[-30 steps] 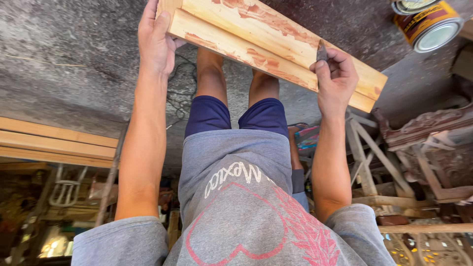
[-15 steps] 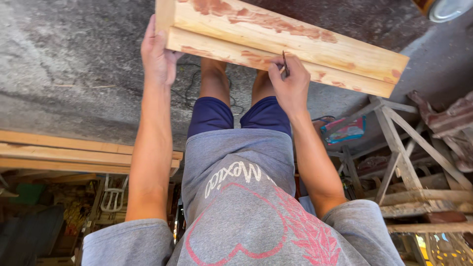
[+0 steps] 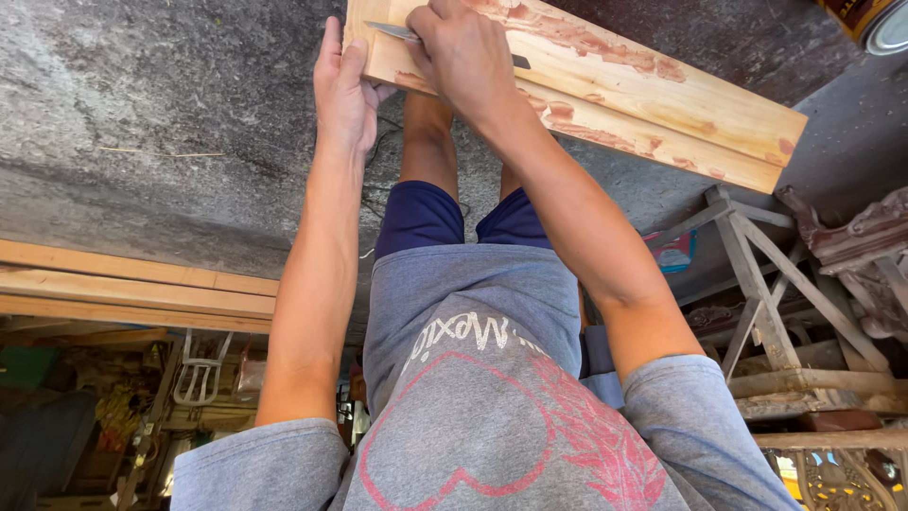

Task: The person uses a small knife to scrape the surface of a long wooden plank resting on a workbench. They repeatedly scrape along the length of the plank, flipping it over to work on different sides and edges.

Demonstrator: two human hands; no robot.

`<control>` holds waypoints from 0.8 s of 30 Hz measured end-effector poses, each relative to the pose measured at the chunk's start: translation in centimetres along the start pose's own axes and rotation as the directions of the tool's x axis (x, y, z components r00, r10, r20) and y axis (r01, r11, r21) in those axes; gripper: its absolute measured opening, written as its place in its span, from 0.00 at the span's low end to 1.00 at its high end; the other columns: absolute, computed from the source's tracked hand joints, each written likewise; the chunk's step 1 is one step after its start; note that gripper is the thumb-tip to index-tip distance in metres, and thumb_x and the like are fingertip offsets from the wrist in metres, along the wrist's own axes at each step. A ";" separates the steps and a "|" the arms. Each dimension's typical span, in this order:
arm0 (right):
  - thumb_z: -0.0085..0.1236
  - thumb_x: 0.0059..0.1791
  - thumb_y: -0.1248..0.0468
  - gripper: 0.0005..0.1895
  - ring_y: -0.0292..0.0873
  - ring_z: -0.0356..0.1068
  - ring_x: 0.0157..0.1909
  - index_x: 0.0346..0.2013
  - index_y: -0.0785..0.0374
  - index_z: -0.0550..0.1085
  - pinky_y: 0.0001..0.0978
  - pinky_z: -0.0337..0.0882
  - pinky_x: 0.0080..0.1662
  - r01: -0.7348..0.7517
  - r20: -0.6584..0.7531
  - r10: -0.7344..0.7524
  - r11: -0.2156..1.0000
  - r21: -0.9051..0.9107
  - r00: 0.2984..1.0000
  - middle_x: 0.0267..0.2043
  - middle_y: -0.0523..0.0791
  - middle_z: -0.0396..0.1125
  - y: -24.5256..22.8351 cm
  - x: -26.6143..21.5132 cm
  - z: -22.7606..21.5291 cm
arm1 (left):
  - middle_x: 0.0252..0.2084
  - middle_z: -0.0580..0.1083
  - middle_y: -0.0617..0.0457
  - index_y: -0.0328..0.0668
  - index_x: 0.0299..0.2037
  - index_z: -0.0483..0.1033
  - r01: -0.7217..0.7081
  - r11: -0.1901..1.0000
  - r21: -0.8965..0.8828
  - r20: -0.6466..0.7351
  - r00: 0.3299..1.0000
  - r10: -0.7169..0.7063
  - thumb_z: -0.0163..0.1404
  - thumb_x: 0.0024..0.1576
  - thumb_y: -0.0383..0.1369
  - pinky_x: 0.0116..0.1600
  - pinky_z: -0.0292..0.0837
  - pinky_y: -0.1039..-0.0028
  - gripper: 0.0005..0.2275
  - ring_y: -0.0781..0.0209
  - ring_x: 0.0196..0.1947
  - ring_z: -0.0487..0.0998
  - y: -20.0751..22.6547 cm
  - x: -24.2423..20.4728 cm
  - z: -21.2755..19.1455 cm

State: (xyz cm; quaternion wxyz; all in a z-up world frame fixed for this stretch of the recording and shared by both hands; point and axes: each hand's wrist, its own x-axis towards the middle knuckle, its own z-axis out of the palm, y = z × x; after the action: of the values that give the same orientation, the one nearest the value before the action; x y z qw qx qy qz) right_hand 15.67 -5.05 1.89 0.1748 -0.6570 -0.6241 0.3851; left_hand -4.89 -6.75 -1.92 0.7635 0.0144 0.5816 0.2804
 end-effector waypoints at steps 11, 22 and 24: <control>0.61 0.48 0.63 0.09 0.56 0.71 0.33 0.32 0.64 0.71 0.49 0.70 0.36 -0.162 0.107 0.137 0.948 0.273 0.985 0.31 0.50 0.68 -5.6 -5.0 -2.4 | 0.65 0.71 0.39 0.36 0.80 0.36 0.033 0.998 0.059 0.012 0.999 -0.034 0.45 0.70 0.31 0.50 0.81 0.60 0.33 0.51 0.54 0.79 0.3 0.4 -2.1; 0.62 0.55 0.62 0.11 0.36 0.69 0.44 0.44 0.68 0.76 0.32 0.72 0.50 -0.724 -0.113 0.877 0.453 0.520 0.467 0.41 0.42 0.72 5.4 -28.9 -9.4 | 0.73 0.62 0.44 0.42 0.78 0.30 0.016 1.000 0.004 0.039 0.999 -0.016 0.47 0.68 0.31 0.61 0.80 0.52 0.37 0.49 0.64 0.75 -0.1 1.2 -4.1; 0.61 0.57 0.64 0.14 0.39 0.69 0.53 0.53 0.71 0.71 0.34 0.69 0.59 -0.691 -0.322 0.857 0.515 0.508 0.402 0.50 0.46 0.70 9.8 -34.6 -9.8 | 0.73 0.62 0.43 0.42 0.78 0.30 0.006 1.000 0.001 0.029 1.000 -0.006 0.48 0.67 0.32 0.61 0.80 0.52 0.37 0.48 0.64 0.75 -0.5 1.1 -4.7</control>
State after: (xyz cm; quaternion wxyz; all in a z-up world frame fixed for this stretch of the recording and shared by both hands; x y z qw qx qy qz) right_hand 32.12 -37.15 11.18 0.2355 -0.9164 -0.0996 0.3080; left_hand -8.76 -8.14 -4.55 0.7725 0.0172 0.5708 0.2777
